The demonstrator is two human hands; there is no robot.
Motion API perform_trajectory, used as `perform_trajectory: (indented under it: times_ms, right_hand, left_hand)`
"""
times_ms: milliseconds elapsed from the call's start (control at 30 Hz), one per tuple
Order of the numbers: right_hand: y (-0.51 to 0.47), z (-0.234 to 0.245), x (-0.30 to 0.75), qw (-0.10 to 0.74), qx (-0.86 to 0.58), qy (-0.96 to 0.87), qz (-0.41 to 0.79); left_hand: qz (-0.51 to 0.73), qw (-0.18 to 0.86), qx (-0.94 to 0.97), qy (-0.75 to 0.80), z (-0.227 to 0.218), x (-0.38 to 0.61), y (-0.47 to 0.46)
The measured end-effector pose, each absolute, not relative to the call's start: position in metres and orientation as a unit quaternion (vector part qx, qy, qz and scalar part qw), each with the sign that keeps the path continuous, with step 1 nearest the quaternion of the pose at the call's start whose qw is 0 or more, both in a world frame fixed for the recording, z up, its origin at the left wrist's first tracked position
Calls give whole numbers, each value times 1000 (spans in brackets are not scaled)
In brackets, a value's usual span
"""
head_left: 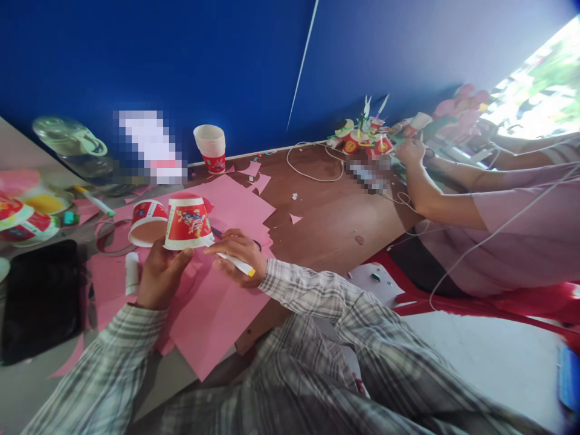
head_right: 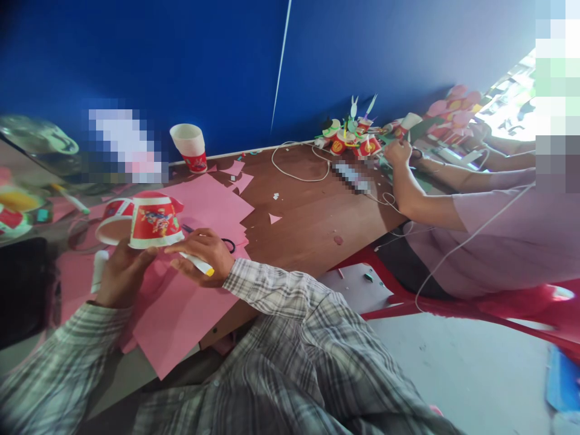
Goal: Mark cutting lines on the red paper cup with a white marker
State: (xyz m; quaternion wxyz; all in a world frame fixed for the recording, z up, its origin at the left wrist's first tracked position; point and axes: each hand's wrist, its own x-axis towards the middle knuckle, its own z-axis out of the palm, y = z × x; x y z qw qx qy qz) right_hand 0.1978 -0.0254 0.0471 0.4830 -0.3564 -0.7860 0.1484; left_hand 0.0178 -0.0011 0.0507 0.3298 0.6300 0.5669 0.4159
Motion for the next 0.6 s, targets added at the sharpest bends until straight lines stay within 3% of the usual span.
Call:
perform_trajectory:
  times_ms: [600]
  right_hand:
    - [-25,43,197,469,-369,-790,140]
  left_hand:
    - [415,334,639,554,50,18,0]
